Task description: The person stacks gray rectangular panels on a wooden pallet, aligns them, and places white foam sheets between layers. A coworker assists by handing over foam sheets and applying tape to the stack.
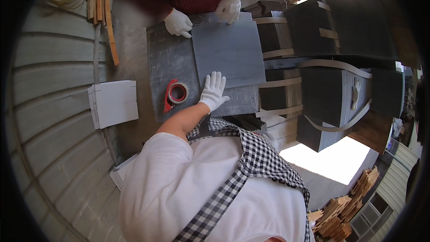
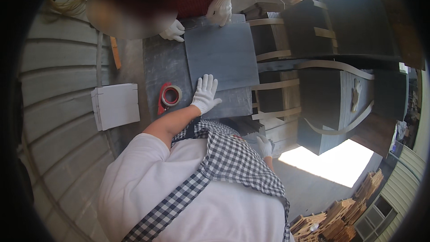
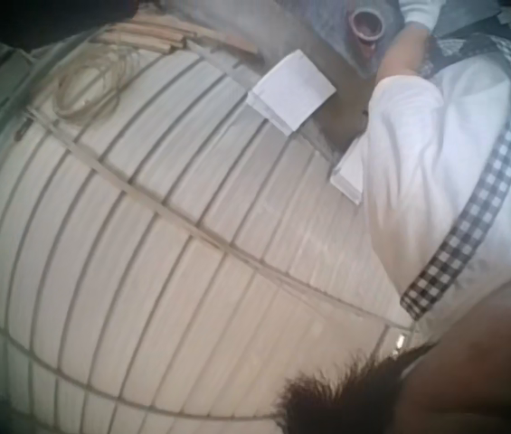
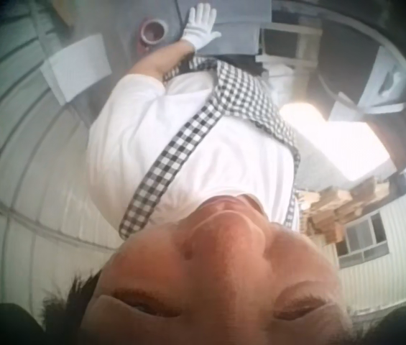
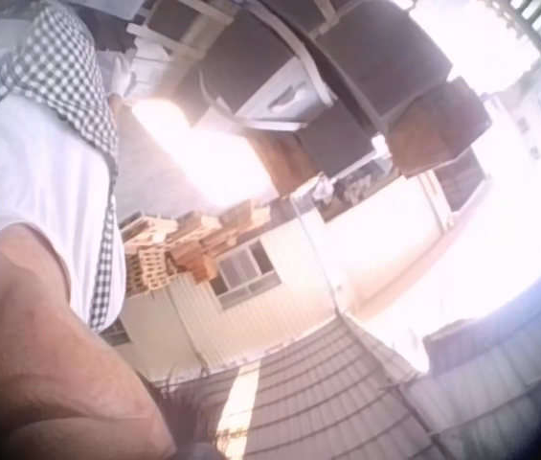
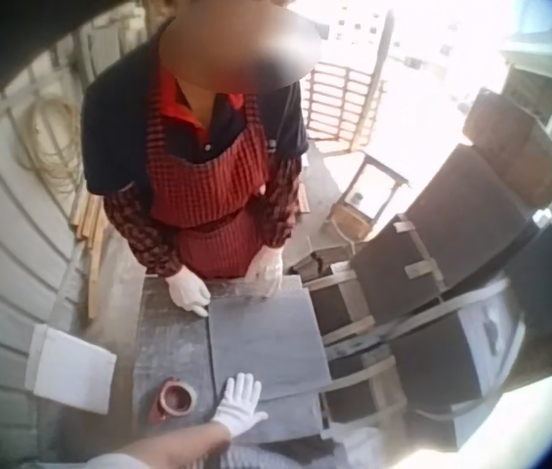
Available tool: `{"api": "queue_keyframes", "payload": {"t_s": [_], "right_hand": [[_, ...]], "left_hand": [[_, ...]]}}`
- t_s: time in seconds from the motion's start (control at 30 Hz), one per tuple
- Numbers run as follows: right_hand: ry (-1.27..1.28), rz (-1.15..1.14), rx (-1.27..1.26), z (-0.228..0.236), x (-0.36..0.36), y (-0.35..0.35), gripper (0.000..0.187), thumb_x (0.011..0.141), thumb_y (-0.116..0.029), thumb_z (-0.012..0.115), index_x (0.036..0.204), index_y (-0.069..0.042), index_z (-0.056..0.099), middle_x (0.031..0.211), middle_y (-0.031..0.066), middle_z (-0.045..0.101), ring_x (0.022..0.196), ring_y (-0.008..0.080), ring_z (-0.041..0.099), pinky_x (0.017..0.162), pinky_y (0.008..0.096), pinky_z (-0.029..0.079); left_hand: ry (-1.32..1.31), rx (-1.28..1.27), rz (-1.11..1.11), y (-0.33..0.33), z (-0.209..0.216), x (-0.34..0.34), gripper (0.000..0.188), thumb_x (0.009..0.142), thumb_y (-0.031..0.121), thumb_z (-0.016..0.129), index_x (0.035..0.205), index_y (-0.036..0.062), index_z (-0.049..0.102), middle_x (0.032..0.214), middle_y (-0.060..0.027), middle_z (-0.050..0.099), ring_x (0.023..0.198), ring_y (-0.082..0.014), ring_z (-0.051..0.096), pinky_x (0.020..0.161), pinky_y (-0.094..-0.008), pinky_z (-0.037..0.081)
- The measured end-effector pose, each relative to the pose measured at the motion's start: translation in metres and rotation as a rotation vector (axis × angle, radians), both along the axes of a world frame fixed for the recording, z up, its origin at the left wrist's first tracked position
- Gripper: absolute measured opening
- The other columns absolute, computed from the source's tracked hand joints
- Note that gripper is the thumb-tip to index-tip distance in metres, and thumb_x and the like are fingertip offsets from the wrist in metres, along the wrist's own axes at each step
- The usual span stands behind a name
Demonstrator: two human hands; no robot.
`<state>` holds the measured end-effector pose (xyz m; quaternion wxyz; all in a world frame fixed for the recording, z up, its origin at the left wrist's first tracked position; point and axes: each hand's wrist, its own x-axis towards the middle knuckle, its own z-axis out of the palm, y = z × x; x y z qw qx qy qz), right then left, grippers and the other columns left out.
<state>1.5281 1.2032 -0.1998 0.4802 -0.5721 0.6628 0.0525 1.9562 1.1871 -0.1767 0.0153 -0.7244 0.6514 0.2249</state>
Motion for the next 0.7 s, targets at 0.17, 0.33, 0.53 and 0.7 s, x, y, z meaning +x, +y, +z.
{"api": "queue_keyframes", "payload": {"t_s": [0.17, 0.33, 0.53, 0.7], "right_hand": [[-0.003, 0.049, -0.004, 0.032, 0.04, -0.016, 0.038, 0.093, -0.031, 0.06, 0.119, -0.004, 0.067, 0.118, 0.0162, 0.069, 0.112, 0.0294, 0.064, 0.095, 0.0352, 0.048], [-0.016, 0.071, -0.041, 0.034, 0.054, -0.022, 0.037, 0.093, -0.032, 0.062, 0.117, -0.005, 0.069, 0.112, 0.0162, 0.071, 0.108, 0.031, 0.066, 0.092, 0.0362, 0.05], [-0.004, 0.163, -0.076, 0.026, 0.049, -0.026, 0.037, 0.093, -0.034, 0.061, 0.116, -0.006, 0.069, 0.117, 0.0158, 0.069, 0.112, 0.0333, 0.064, 0.094, 0.0383, 0.049], [-0.03, 0.112, -0.057, 0.025, 0.052, -0.028, 0.038, 0.093, -0.034, 0.061, 0.117, -0.005, 0.068, 0.118, 0.0159, 0.069, 0.113, 0.0336, 0.063, 0.095, 0.0379, 0.049]], "left_hand": [[-0.031, -0.03, -0.046, -0.001, -0.004, 0.004, 0.095, 0.091, 0.061, 0.051, 0.154, -0.0024, 0.021, 0.161, -0.0276, 0.01, 0.15, -0.0447, 0.002, 0.12, -0.057, 0.002], [-0.031, -0.016, -0.061, 0.0, -0.006, 0.006, 0.096, 0.091, 0.06, 0.052, 0.154, -0.0028, 0.019, 0.161, -0.0279, 0.009, 0.15, -0.0449, 0.0, 0.12, -0.0571, 0.001], [-0.012, -0.038, -0.064, 0.0, -0.006, 0.006, 0.096, 0.09, 0.06, 0.052, 0.154, -0.0025, 0.019, 0.162, -0.0273, 0.008, 0.15, -0.0444, 0.0, 0.12, -0.0572, 0.001], [-0.022, -0.036, -0.058, 0.002, -0.01, 0.005, 0.095, 0.09, 0.06, 0.053, 0.154, -0.0022, 0.02, 0.162, -0.0269, 0.009, 0.15, -0.0443, 0.0, 0.12, -0.0568, 0.001]]}}
